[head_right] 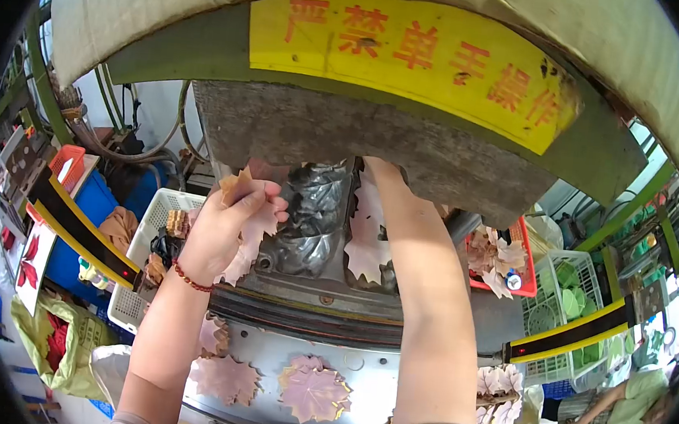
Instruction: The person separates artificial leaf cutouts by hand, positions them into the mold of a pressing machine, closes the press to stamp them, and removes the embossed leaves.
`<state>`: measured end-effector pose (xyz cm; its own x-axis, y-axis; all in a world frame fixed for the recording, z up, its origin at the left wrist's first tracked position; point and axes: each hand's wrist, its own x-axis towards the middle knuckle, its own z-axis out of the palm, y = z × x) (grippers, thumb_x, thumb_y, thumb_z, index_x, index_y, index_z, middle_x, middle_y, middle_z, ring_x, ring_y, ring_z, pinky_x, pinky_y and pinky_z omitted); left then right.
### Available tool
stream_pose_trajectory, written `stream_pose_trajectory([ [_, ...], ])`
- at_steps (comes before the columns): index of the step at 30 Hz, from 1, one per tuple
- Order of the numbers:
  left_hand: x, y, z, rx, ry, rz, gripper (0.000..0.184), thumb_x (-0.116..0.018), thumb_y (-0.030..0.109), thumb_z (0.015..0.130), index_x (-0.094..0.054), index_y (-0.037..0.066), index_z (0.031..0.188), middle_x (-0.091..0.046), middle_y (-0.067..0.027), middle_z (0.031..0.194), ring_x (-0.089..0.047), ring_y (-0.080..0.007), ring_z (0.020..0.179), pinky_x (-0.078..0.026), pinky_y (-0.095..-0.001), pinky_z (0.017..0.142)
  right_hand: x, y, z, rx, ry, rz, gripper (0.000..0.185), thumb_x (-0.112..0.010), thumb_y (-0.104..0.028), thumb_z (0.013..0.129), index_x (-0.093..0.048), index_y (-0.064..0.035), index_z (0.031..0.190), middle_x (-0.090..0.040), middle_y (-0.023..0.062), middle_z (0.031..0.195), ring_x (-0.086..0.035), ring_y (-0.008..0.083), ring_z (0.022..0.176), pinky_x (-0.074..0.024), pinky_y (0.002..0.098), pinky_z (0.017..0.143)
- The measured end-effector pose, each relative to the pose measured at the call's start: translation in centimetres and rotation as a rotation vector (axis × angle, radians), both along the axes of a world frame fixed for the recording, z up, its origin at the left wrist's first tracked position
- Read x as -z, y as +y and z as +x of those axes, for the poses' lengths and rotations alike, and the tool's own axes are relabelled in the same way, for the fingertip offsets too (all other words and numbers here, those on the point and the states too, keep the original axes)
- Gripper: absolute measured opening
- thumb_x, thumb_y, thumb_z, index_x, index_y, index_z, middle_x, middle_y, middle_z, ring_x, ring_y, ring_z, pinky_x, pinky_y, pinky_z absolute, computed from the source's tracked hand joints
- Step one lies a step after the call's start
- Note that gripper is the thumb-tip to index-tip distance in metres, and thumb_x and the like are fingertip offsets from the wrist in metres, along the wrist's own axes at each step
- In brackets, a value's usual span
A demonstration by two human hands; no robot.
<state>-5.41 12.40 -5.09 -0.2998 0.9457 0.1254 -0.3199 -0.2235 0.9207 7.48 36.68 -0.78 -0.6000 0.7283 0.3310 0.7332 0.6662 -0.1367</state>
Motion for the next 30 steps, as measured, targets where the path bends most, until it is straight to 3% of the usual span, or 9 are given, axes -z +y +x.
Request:
stream_pose_trajectory([
  [6,0.4,0.2,-0.5,-0.063,0.064,-0.028,0.015,-0.062,0.008,0.092,-0.062,-0.002,0.103,-0.065,-0.007,0.085,-0.064,-0.0137,0.074,-0.051,-0.0248,0.061,-0.6,-0.4,1.2,-0.009,0.095,-0.114,0.04,-0.06,-0.038,0.086,-0.068,-0.0038,0.104,-0.067,0.0132,0.107,-0.062,0.0272,0.099,-0.0474,0.0361,0.087],
  [11,-0.2,1.1,0.6,-0.208,0.332,-0.09,0.017,-0.07,0.016,0.087,-0.067,0.0,0.094,-0.061,0.0019,0.069,-0.051,-0.0022,0.059,-0.039,-0.0206,0.051,-3.1,-7.8,1.7,-0.294,0.146,-0.687,0.042,-0.061,-0.04,0.087,-0.066,-0.0031,0.106,-0.067,0.0113,0.109,-0.062,0.024,0.099,-0.0472,0.0338,0.088],
  [13,0.0,1.2,0.7,-0.212,0.388,-0.114,0.021,-0.069,0.018,0.087,-0.065,-0.001,0.096,-0.059,0.0028,0.067,-0.05,-0.003,0.056,-0.038,-0.0211,0.051,-3.7,-10.8,0.6,-0.357,0.065,-0.792,0.043,-0.061,-0.04,0.087,-0.066,-0.0028,0.108,-0.067,0.0105,0.11,-0.062,0.0228,0.1,-0.0471,0.0328,0.088],
  [17,-0.2,0.4,1.0,-0.199,0.267,-0.139,0.021,-0.063,0.02,0.091,-0.064,0.0,0.097,-0.06,-0.0003,0.071,-0.052,-0.0058,0.058,-0.041,-0.0214,0.054,-3.5,-10.5,0.8,-0.264,0.102,-0.461,0.063,-0.068,-0.055,0.075,-0.064,-0.011,0.119,-0.063,0.0164,0.121,-0.057,0.0283,0.115,-0.0424,0.0345,0.099],
  [19,1.1,0.2,-0.3,-0.128,0.123,-0.031,0.02,-0.061,0.02,0.093,-0.064,0.0,0.097,-0.061,-0.0016,0.073,-0.054,-0.0067,0.061,-0.043,-0.0216,0.055,1.7,-4.4,1.0,-0.263,0.21,-0.388,0.061,-0.067,-0.054,0.077,-0.063,-0.0113,0.12,-0.062,0.0174,0.121,-0.057,0.0288,0.115,-0.0426,0.0349,0.099],
  [22,1.2,-0.1,-0.5,-0.108,0.124,-0.023,0.016,-0.057,0.014,0.095,-0.063,0.0,0.098,-0.062,-0.0033,0.078,-0.058,-0.0095,0.068,-0.048,-0.0239,0.061,3.0,-3.2,0.8,-0.092,0.032,-0.084,0.048,-0.065,-0.038,0.08,-0.062,-0.0059,0.116,-0.065,0.0149,0.115,-0.06,0.0274,0.107,-0.0453,0.0358,0.094],
  [26,0.3,-0.7,0.0,-0.128,0.192,-0.095,0.013,-0.059,0.011,0.094,-0.064,-0.001,0.096,-0.063,-0.0026,0.08,-0.061,-0.0093,0.07,-0.05,-0.0235,0.063,3.2,-4.5,1.6,0.004,0.075,0.121,0.046,-0.067,-0.037,0.081,-0.062,-0.0055,0.114,-0.065,0.0121,0.114,-0.059,0.0251,0.108,-0.0439,0.0353,0.095],
  [29,1.2,-0.4,0.2,-0.219,0.342,-0.032,0.018,-0.063,0.016,0.091,-0.066,-0.002,0.093,-0.059,0.0003,0.071,-0.052,-0.0061,0.062,-0.043,-0.0228,0.056,-1.4,-9.5,2.1,-0.191,0.408,-0.267,0.048,-0.07,-0.041,0.079,-0.065,-0.0073,0.111,-0.064,0.0107,0.119,-0.057,0.0253,0.113,-0.042,0.0352,0.097],
  [30,1.6,-0.2,0.3,-0.256,0.401,0.01,0.021,-0.065,0.018,0.09,-0.066,-0.003,0.091,-0.056,0.0016,0.067,-0.048,-0.0049,0.057,-0.04,-0.0228,0.053,-3.1,-11.0,2.0,-0.127,0.29,-0.404,0.045,-0.07,-0.041,0.079,-0.066,-0.0078,0.109,-0.064,0.0104,0.118,-0.057,0.0254,0.112,-0.0421,0.0349,0.096],
])
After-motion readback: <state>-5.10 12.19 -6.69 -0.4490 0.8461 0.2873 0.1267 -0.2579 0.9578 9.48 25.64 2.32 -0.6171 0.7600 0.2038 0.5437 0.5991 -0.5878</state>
